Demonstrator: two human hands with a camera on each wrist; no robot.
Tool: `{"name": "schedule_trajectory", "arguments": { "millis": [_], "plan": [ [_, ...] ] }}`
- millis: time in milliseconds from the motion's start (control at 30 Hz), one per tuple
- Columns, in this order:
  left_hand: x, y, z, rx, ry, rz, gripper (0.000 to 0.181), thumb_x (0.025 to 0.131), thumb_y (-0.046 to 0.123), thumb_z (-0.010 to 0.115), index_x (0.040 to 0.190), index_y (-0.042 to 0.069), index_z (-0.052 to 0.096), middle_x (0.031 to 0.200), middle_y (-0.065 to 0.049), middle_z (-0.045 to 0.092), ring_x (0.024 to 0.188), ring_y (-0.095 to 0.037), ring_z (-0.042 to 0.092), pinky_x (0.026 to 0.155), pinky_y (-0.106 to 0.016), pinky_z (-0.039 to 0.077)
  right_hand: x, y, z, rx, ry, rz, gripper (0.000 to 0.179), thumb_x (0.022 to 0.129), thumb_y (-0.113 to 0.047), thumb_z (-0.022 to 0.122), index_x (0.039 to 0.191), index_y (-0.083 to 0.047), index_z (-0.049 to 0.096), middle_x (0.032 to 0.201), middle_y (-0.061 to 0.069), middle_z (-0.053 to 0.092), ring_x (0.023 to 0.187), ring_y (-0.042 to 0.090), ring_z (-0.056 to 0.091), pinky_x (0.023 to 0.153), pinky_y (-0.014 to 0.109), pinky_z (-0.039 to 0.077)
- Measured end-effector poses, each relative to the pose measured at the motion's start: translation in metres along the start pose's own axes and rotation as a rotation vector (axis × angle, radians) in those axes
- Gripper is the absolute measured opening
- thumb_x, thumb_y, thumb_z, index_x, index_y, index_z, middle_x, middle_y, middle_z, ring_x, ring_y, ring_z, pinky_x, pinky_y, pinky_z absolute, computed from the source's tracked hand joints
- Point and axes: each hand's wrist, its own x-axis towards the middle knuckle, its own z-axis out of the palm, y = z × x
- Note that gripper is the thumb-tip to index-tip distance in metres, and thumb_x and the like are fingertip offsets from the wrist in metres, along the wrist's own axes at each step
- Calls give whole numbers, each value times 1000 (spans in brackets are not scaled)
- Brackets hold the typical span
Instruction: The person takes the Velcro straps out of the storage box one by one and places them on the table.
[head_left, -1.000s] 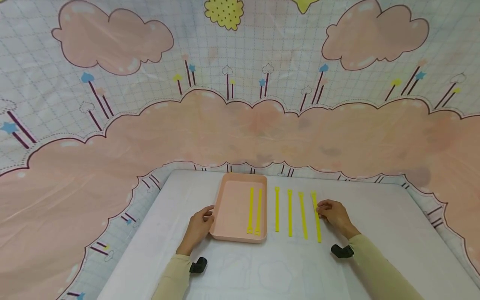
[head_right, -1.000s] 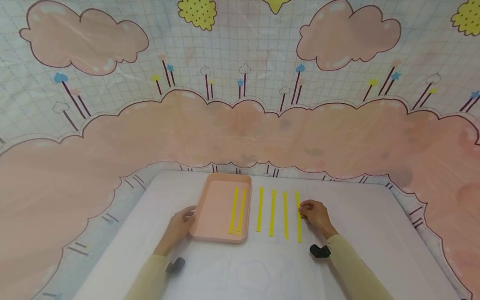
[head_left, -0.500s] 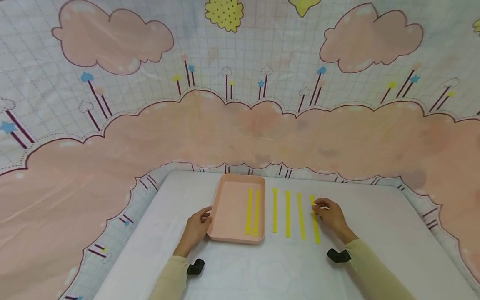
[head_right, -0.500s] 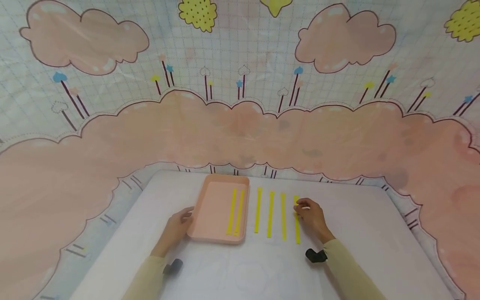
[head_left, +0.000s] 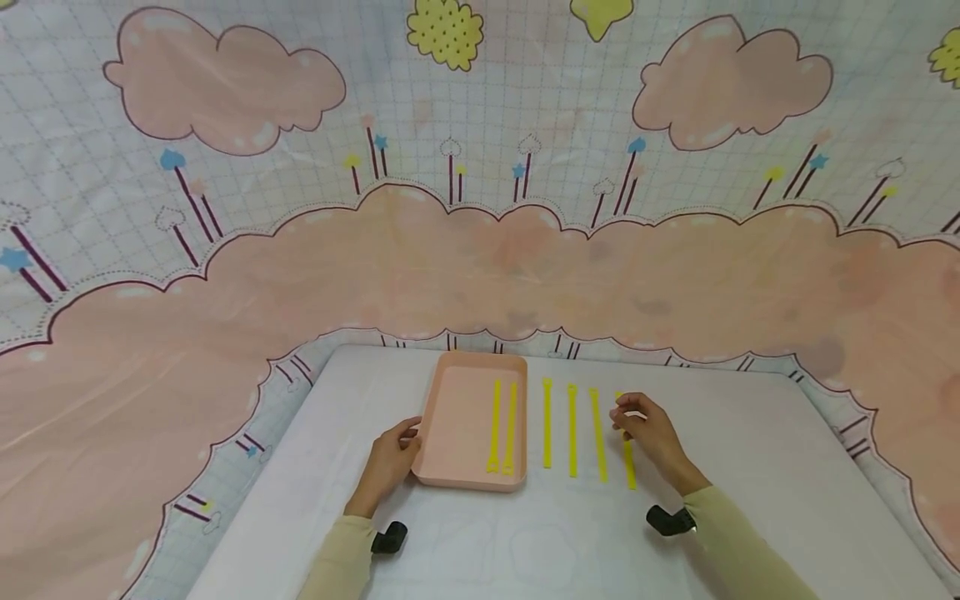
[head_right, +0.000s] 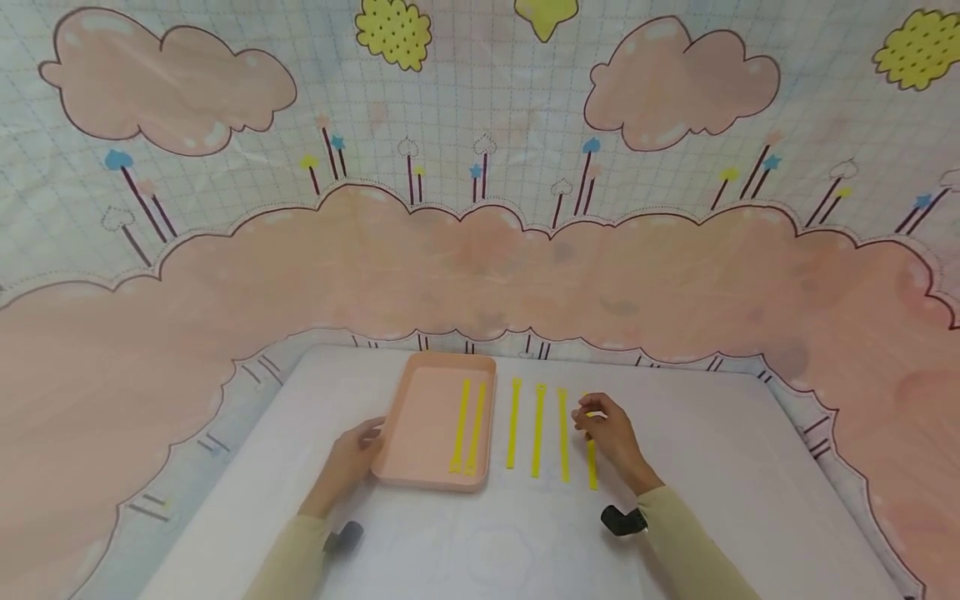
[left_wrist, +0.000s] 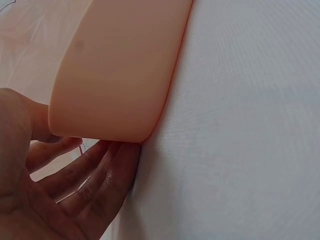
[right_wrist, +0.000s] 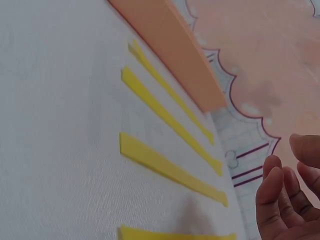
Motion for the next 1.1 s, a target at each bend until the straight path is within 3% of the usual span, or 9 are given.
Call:
{"name": "schedule_trajectory", "arguments": {
  "millis": [367, 633, 867, 1100],
  "plan": [
    [1, 0, 0, 6, -6, -6, 39, 94, 8, 57, 133, 6, 60, 114, -22, 69, 101, -32, 69, 82, -42, 56, -9, -5, 14, 38, -28, -55, 33, 95, -18, 65, 120, 0, 53, 108, 16, 61, 84, 16, 66, 67, 23, 52],
    [-1, 6, -2, 7, -8, -7, 39, 94, 7, 57, 133, 5, 60, 114, -22, 69, 101, -33, 69, 82, -43, 56, -14, -16, 23, 75, -46, -38, 34, 95, -16, 65, 121, 2, 53, 109, 15, 61, 83, 12, 65, 69, 23, 52],
    [-2, 4, -1, 5, -6, -5, 39, 94, 8, 57, 133, 6, 60, 115, -23, 69, 102, -34, 69, 83, -44, 56, -14, -23, 33, 122, -75, -44, 36, 95, -16, 65, 123, 2, 54, 112, 15, 61, 87, 18, 68, 69, 24, 53],
    [-4, 5, -1, 4, -7, -8, 40, 94, 7, 57, 134, 6, 60, 115, -22, 69, 102, -33, 69, 82, -43, 56, -15, -31, 43, 196, -109, -89, 35, 94, -14, 65, 122, 3, 54, 114, 19, 62, 85, 11, 68, 71, 26, 56]
  ]
}}
